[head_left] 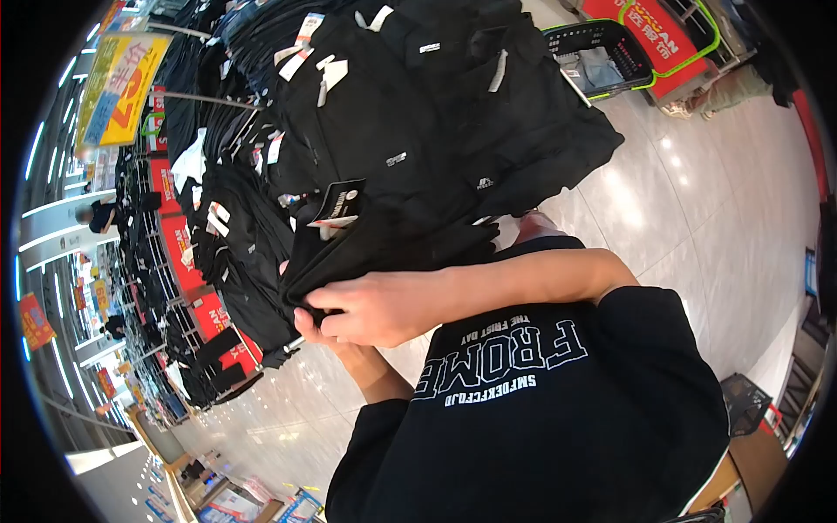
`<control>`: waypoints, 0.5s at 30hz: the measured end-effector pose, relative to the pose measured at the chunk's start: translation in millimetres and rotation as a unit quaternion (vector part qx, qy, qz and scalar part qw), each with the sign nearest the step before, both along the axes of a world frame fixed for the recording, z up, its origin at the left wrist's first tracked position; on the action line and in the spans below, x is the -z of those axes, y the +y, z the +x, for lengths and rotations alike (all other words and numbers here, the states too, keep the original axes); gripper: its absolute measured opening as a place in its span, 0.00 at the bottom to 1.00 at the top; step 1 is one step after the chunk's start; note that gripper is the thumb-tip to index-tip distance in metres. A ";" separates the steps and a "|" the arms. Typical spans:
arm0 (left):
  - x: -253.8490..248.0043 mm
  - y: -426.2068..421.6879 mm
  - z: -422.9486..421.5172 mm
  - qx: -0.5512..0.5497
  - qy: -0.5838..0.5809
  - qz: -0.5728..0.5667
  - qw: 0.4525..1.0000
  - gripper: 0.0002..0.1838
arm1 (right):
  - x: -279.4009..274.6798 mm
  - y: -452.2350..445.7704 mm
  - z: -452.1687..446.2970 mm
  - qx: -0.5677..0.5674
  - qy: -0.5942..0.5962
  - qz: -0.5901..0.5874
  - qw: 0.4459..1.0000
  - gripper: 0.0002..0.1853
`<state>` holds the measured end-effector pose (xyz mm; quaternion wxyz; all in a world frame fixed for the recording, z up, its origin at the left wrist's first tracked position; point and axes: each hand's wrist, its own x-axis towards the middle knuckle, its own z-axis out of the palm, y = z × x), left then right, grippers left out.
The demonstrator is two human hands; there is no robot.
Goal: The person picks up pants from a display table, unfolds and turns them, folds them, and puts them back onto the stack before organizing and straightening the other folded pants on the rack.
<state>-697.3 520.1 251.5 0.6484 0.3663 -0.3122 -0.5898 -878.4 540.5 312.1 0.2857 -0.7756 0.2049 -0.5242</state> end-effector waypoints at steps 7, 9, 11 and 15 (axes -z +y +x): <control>-41.6 -18.2 -1.3 0.094 0.114 -0.013 0.989 0.27 | -14.3 1.4 -23.3 0.034 -0.075 0.063 0.995 0.08; -40.8 -22.4 9.5 0.094 0.154 -0.007 0.983 0.29 | -5.6 7.4 -31.3 0.112 -0.146 0.144 0.972 0.10; -50.3 -26.1 11.3 0.064 0.164 0.003 0.984 0.30 | 23.4 10.8 -39.5 0.245 -0.121 0.176 0.946 0.11; -69.2 -28.4 6.9 0.114 0.236 -0.034 0.965 0.30 | 60.6 28.7 -50.0 0.313 -0.091 0.272 0.905 0.11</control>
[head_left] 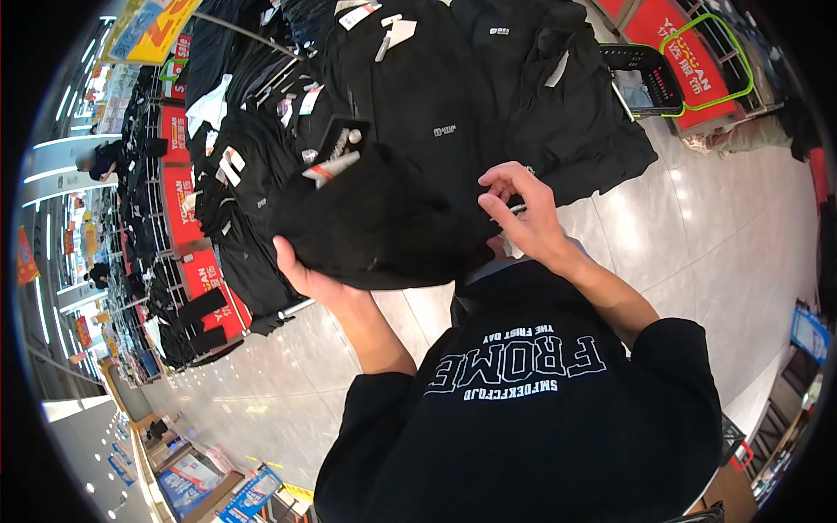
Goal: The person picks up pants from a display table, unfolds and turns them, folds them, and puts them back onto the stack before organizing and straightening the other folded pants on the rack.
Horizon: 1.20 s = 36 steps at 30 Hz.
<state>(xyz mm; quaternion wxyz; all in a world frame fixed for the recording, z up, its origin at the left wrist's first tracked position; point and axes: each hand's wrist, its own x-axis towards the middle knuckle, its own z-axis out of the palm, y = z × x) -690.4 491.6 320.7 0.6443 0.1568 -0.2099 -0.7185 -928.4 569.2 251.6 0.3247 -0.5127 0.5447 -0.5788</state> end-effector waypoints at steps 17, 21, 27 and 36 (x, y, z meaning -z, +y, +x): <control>-32.3 122.7 -102.5 0.024 -0.536 -0.281 0.796 0.12 | -16.6 46.4 -39.8 -0.225 -0.481 0.105 0.841 0.17; 10.1 123.5 -69.0 -0.231 -0.456 -0.153 0.846 0.09 | -18.5 42.8 -39.8 -0.225 -0.618 0.219 0.720 0.18; 105.1 117.3 -22.5 0.039 -0.305 0.026 0.951 0.32 | -29.7 27.1 -18.4 -0.310 -0.660 0.286 0.622 0.20; 44.1 93.5 46.0 -0.126 -0.276 -0.089 0.949 0.19 | -69.0 -11.5 4.6 -0.333 0.025 0.008 0.942 0.15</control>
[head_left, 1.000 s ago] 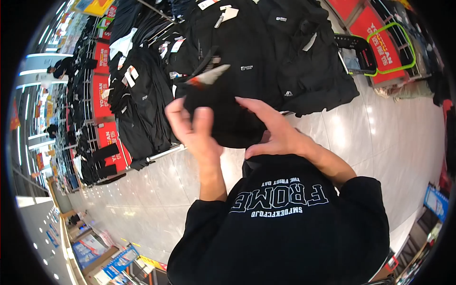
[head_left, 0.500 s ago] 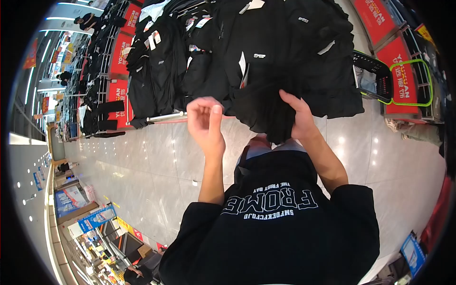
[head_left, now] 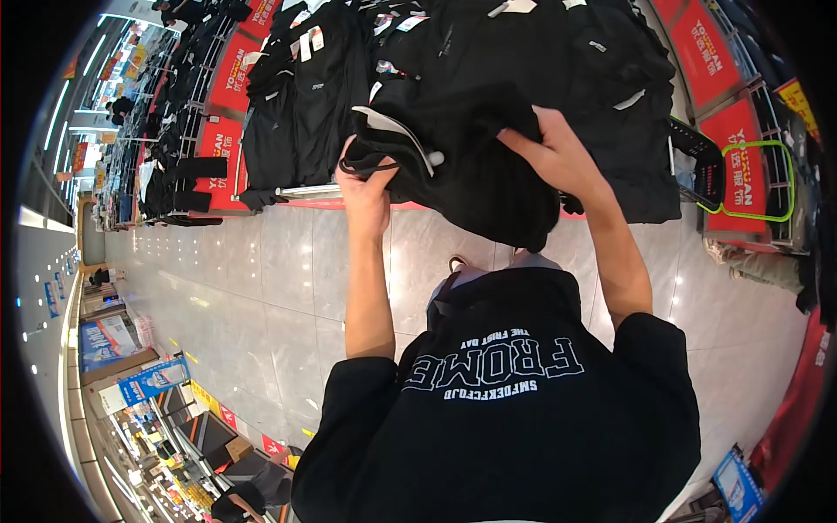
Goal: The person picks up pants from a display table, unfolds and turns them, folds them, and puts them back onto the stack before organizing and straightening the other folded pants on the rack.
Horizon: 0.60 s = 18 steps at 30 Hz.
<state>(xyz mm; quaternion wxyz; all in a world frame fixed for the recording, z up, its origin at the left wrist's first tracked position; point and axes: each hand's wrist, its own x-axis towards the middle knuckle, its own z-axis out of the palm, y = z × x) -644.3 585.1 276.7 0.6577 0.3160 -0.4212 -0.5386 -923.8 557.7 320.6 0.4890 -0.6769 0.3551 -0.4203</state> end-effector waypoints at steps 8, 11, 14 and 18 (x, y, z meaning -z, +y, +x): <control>-38.9 -5.1 79.5 -0.074 -0.070 -0.034 0.994 0.18 | -4.2 -20.6 80.9 0.128 0.092 -0.107 0.982 0.17; -50.3 -4.3 110.5 -0.117 -0.071 -0.036 0.990 0.11 | -12.1 -21.6 115.7 0.072 0.057 -0.103 0.990 0.19; -59.3 -1.2 146.1 -0.155 -0.075 -0.045 0.984 0.12 | -4.5 -29.5 155.5 0.025 0.015 -0.152 0.988 0.18; -67.6 8.5 198.1 -0.240 -0.257 -0.035 0.936 0.07 | -30.0 -17.4 198.4 -0.005 0.030 -0.164 0.986 0.17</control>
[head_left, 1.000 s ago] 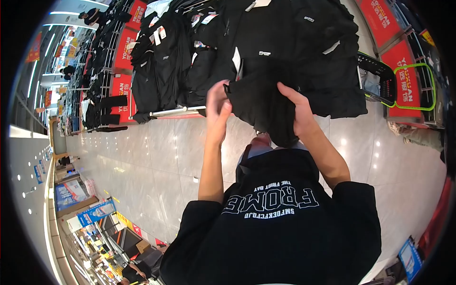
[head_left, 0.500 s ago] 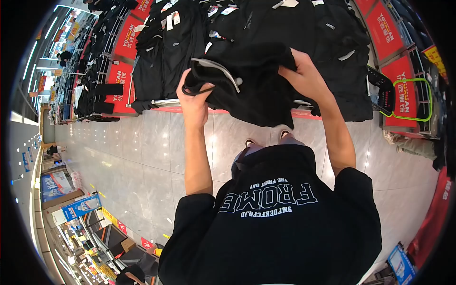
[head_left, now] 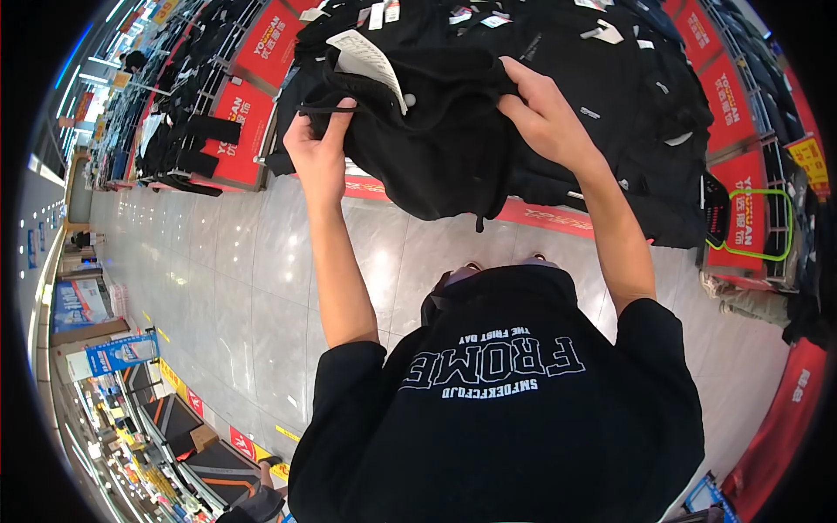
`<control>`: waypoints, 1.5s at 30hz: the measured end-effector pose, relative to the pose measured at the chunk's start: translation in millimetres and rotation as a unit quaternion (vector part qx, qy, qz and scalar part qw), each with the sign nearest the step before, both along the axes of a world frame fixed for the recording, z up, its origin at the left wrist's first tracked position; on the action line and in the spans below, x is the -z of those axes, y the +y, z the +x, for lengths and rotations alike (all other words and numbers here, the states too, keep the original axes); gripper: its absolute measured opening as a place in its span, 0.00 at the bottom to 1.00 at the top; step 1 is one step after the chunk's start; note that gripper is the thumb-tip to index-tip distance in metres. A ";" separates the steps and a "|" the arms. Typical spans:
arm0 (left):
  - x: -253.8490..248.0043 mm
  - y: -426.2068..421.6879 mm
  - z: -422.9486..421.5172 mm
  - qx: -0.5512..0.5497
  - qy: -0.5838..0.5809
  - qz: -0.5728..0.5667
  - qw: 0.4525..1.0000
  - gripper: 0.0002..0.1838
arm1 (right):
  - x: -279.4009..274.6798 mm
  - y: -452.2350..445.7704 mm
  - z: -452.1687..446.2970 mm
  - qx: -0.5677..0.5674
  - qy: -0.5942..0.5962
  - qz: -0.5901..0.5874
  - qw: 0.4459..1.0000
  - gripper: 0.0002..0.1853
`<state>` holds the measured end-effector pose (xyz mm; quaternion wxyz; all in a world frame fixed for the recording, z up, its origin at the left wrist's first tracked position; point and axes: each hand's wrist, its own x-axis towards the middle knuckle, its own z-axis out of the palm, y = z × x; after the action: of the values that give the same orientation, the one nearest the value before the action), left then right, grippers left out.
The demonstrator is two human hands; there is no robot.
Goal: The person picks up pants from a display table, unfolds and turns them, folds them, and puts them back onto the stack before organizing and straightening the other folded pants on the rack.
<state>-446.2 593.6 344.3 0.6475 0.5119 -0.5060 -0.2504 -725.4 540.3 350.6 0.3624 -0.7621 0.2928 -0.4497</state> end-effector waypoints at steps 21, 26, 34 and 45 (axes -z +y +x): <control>29.1 57.3 85.6 -0.221 0.027 0.092 0.970 0.08 | 98.5 70.1 199.2 -0.290 -0.021 0.174 0.941 0.58; 23.9 34.1 137.4 -0.236 -0.008 0.124 0.964 0.09 | 120.8 31.1 236.9 -0.265 -0.095 0.254 0.925 0.22; -3.6 -28.4 240.5 -0.206 -0.101 0.125 0.965 0.09 | 75.7 -60.9 293.5 -0.282 -0.098 0.189 0.935 0.21; -62.2 -287.4 395.5 -0.074 -0.193 0.041 0.978 0.13 | 37.6 -259.5 440.3 -0.088 -0.184 0.102 0.974 0.25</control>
<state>-50.7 306.2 406.5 0.5330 0.6127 -0.5712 -0.1193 -285.2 280.8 313.0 0.5240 -0.6480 0.1978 -0.5162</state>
